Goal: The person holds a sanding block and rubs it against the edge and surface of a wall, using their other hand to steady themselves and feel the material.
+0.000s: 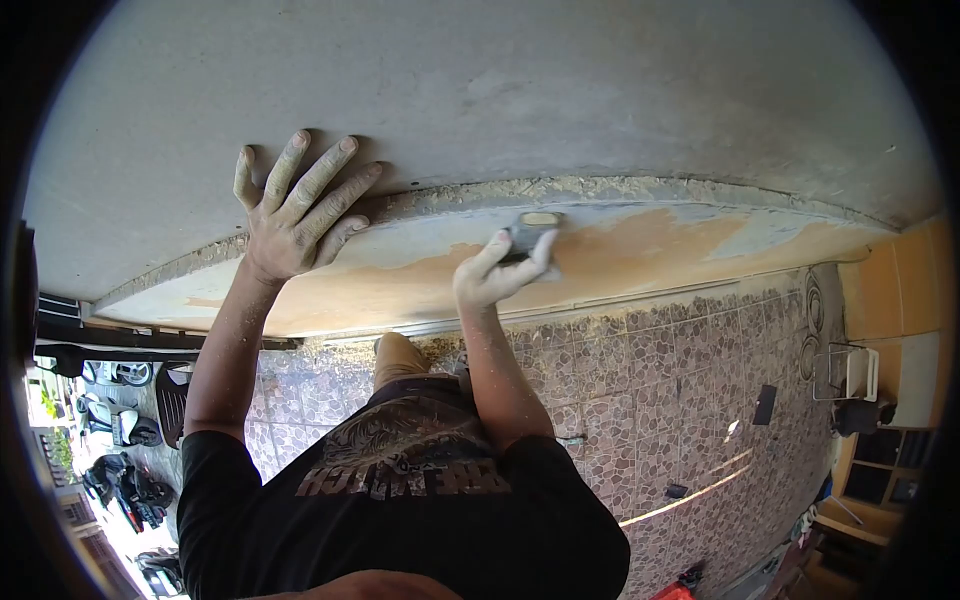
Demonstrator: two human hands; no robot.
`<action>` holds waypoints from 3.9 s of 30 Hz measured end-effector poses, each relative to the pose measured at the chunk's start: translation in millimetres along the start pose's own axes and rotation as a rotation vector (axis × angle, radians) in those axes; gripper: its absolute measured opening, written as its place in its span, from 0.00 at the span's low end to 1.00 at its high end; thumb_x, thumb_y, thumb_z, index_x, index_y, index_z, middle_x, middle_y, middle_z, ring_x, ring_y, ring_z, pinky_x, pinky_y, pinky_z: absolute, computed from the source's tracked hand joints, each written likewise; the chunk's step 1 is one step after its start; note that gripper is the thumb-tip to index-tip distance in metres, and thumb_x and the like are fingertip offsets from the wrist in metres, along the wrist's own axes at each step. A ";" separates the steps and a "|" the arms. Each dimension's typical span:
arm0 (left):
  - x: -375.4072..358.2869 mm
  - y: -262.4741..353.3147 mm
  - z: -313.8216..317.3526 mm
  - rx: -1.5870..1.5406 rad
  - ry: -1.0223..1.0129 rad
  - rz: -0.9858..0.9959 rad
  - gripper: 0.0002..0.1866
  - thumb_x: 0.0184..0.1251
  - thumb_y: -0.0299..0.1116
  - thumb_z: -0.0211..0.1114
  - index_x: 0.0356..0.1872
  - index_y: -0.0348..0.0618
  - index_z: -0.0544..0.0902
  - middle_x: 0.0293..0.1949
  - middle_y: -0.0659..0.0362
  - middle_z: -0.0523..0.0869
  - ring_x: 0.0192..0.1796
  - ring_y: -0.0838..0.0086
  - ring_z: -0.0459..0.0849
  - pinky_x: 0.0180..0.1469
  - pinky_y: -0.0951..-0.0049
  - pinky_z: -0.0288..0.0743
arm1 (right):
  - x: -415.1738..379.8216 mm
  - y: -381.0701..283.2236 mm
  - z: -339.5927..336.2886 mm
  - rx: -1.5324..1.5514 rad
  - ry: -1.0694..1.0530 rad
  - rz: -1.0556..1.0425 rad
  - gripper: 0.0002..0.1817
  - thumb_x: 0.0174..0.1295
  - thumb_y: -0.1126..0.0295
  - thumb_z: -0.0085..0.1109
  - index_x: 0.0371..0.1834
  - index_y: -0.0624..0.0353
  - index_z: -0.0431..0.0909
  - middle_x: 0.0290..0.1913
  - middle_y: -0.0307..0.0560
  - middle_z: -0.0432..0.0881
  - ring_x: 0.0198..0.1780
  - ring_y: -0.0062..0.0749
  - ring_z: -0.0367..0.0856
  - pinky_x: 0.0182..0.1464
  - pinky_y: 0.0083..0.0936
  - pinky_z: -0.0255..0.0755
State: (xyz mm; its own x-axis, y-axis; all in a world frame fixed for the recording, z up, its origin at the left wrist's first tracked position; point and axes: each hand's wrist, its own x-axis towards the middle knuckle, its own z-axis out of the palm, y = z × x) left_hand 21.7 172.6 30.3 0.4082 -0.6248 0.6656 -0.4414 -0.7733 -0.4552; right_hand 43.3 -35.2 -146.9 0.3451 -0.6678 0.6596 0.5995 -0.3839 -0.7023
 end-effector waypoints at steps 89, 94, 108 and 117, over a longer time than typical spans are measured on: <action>-39.1 -8.7 -22.7 -0.123 -0.064 -0.122 0.22 0.63 0.53 0.72 0.58 0.68 0.87 0.72 0.74 0.76 0.79 0.72 0.64 0.82 0.61 0.46 | -77.0 -4.4 -18.4 -0.139 -0.120 0.345 0.25 0.80 0.58 0.48 0.70 0.59 0.53 0.59 0.58 0.67 0.57 0.32 0.71 0.50 0.33 0.74; -38.2 -10.9 -23.2 -0.129 -0.082 -0.139 0.20 0.64 0.55 0.71 0.56 0.69 0.87 0.71 0.75 0.77 0.78 0.75 0.65 0.82 0.62 0.47 | 71.8 20.3 -28.1 0.036 0.144 0.526 0.23 0.80 0.67 0.47 0.66 0.73 0.54 0.49 0.57 0.74 0.44 0.32 0.75 0.50 0.31 0.75; -35.9 -12.4 -20.2 -0.129 -0.021 -0.119 0.19 0.62 0.52 0.72 0.54 0.66 0.89 0.71 0.73 0.77 0.78 0.73 0.65 0.80 0.62 0.47 | 85.8 -18.0 -18.3 0.040 0.089 0.421 0.29 0.77 0.68 0.53 0.69 0.79 0.53 0.56 0.64 0.69 0.52 0.37 0.74 0.52 0.33 0.74; -35.0 -15.6 -17.0 -0.107 -0.015 -0.135 0.18 0.62 0.51 0.73 0.52 0.65 0.89 0.70 0.72 0.78 0.78 0.72 0.66 0.80 0.61 0.48 | -43.9 7.5 -13.5 -0.208 -0.131 0.058 0.27 0.77 0.73 0.45 0.73 0.74 0.49 0.61 0.67 0.66 0.54 0.44 0.74 0.55 0.39 0.75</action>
State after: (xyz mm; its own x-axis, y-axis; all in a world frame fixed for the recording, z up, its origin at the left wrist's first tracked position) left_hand 0.8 208.3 24.1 0.4810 -0.5182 0.7072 -0.4641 -0.8348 -0.2960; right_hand 22.9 -17.4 -184.7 0.4732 -0.6091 0.6365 0.4190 -0.4799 -0.7708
